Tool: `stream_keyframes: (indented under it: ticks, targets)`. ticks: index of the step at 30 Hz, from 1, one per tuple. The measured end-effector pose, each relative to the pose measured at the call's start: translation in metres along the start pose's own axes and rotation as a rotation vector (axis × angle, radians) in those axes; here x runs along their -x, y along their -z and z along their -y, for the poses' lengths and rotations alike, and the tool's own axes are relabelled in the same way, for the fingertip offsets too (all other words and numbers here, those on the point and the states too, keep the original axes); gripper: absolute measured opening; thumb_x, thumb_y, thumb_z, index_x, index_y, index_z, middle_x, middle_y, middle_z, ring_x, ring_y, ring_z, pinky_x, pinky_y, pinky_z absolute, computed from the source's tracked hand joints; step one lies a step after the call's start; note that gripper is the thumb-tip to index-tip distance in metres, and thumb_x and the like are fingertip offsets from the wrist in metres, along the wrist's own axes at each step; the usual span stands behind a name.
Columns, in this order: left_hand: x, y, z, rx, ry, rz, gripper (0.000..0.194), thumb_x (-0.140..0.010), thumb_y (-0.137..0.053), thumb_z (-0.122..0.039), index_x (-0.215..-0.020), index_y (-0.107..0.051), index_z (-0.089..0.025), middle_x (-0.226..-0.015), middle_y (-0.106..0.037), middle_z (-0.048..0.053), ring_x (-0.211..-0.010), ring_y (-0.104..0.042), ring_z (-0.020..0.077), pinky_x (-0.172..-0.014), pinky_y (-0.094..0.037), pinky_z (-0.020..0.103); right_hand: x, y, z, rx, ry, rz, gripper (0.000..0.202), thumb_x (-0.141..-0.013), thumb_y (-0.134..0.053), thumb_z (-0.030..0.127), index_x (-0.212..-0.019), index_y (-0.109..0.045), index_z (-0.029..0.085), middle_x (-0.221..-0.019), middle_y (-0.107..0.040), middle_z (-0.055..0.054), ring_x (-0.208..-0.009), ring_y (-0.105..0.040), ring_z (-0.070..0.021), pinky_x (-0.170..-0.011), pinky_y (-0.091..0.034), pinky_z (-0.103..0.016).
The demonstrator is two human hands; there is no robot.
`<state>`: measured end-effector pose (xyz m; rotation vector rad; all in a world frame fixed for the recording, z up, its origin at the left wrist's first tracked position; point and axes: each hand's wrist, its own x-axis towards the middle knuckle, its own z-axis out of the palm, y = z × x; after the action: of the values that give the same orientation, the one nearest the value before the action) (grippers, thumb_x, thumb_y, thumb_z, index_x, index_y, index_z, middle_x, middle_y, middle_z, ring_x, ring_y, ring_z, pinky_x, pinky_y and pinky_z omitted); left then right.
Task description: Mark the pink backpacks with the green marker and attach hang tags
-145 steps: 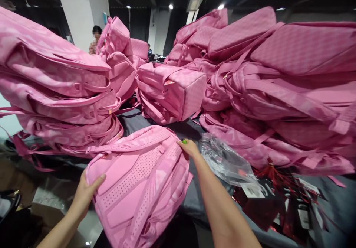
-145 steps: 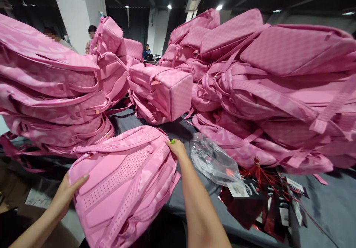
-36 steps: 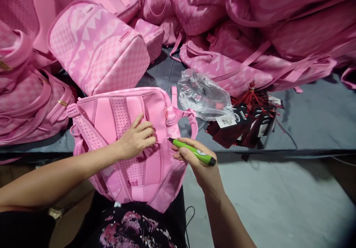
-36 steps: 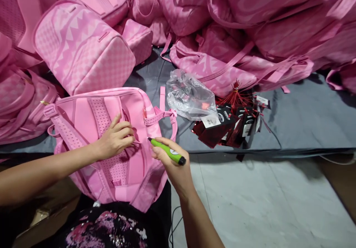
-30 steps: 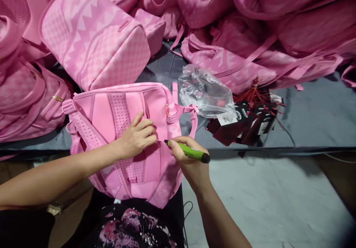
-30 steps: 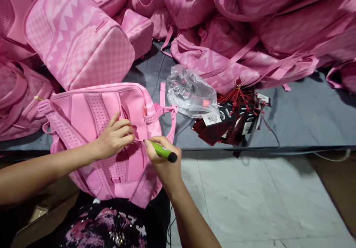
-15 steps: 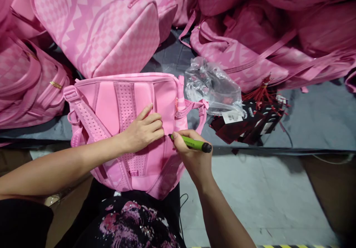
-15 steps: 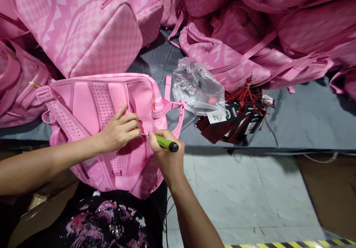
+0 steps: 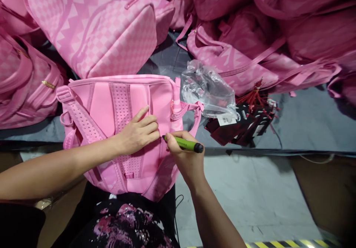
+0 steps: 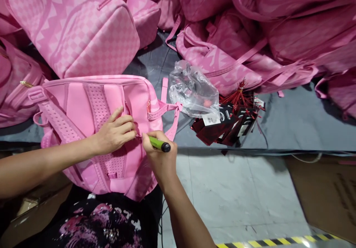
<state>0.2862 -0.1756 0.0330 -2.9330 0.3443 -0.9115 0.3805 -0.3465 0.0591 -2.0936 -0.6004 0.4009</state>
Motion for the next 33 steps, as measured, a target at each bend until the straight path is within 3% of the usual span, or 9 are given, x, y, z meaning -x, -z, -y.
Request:
stream_keyframes:
  ticks: [8,19,33]
  targets:
    - [0.000,0.001,0.000,0.010,-0.004,-0.002,0.018,-0.094,-0.048,-0.011,-0.082,-0.061,-0.018,-0.083,-0.066,-0.001,-0.099,-0.058,0.0155,-0.121,-0.028,0.050,0.000,0.002,0.002,0.000,0.014,0.023,0.026,-0.083,-0.063,0.044,-0.074,-0.067,0.019,-0.058,-0.064,0.002,-0.052,-0.056,-0.0130,-0.055,-0.043,-0.024]
    - [-0.001,-0.001,0.000,-0.011,-0.001,-0.003,0.015,-0.093,-0.051,-0.011,-0.084,-0.060,-0.019,-0.084,-0.065,-0.003,-0.099,-0.058,0.0155,-0.125,-0.019,0.047,0.000,0.003,0.000,0.011,0.063,0.013,0.027,-0.084,-0.062,0.044,-0.073,-0.066,0.019,-0.058,-0.062,0.002,-0.050,-0.053,-0.0116,-0.054,-0.041,-0.023]
    - [-0.014,0.012,-0.001,-0.098,-0.015,0.161,0.018,-0.097,-0.046,-0.016,-0.084,-0.057,-0.020,-0.081,-0.057,-0.002,-0.091,-0.055,0.0166,-0.117,-0.027,0.050,-0.003,0.006,-0.004,0.211,0.296,0.065,0.033,-0.089,-0.052,0.053,-0.079,-0.067,0.025,-0.058,-0.066,0.001,-0.048,-0.060,-0.0161,-0.049,-0.044,-0.024]
